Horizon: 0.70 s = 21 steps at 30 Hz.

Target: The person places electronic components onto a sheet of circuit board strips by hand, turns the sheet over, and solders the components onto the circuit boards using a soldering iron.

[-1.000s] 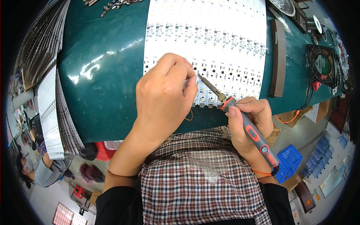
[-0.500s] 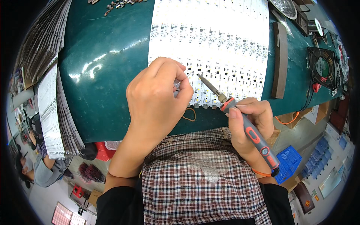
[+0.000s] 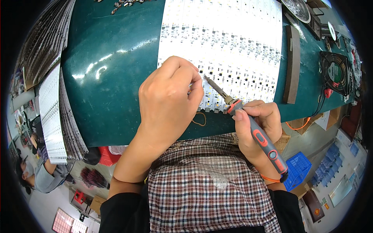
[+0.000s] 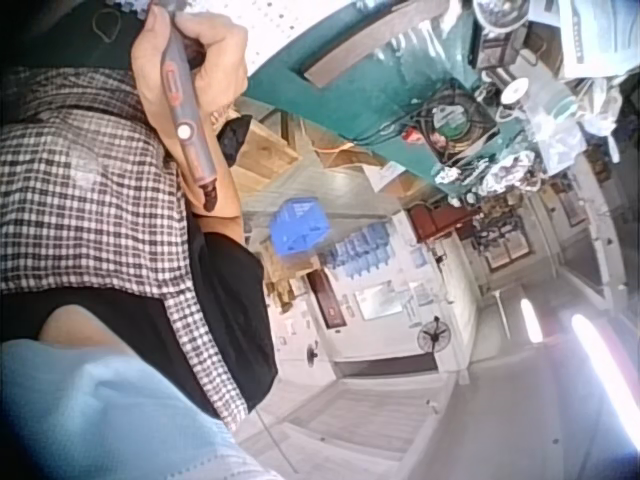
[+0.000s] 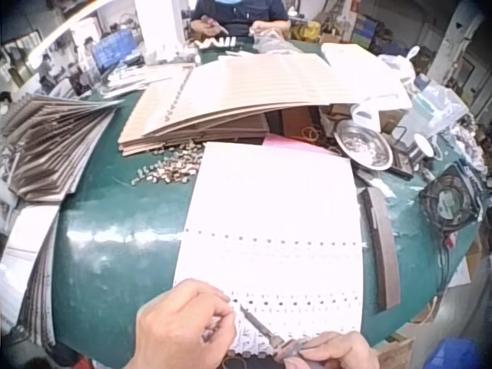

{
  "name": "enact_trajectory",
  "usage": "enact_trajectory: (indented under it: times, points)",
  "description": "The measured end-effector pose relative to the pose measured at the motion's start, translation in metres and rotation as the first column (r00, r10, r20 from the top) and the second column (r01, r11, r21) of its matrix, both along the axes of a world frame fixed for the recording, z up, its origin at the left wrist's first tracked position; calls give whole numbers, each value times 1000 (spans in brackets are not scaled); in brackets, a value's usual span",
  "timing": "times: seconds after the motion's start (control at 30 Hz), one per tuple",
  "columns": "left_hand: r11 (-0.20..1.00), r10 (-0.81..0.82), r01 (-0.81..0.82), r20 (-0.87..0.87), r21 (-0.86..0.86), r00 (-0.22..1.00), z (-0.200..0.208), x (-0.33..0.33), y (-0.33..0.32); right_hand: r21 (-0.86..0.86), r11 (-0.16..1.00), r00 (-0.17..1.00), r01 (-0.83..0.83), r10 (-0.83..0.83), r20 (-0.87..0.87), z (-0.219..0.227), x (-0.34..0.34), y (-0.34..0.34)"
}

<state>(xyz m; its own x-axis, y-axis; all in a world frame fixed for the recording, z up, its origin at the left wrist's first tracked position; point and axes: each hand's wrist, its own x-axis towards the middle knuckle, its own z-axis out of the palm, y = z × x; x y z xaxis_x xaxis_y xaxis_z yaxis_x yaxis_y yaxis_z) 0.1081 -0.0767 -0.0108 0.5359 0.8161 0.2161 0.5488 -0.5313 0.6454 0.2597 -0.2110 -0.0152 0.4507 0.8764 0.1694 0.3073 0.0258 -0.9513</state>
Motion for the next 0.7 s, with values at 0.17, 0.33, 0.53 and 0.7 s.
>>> enact_trajectory:
  times: [0.17, 0.33, 0.53, 0.7]
  points:
    - [1000, -15, 15, -9, 27, 1000, 2, -1, 1, 9, 1000, 1000, 1, -1, 4, -1, 0, -1]
    - [999, -20, 21, -38, 28, 999, 7, -1, 0, -1, 1000, 1000, -1, 1, 28, 0, 1, -3]
    - [987, 69, -70, -15, -147, 998, 18, -6, 0, -10, 999, 999, 32, -32, -41, 2, 1, -5]
    - [984, 72, -74, -19, -164, 997, 27, -13, 0, -20, 1000, 999, 9, -8, 41, 3, 3, -4]
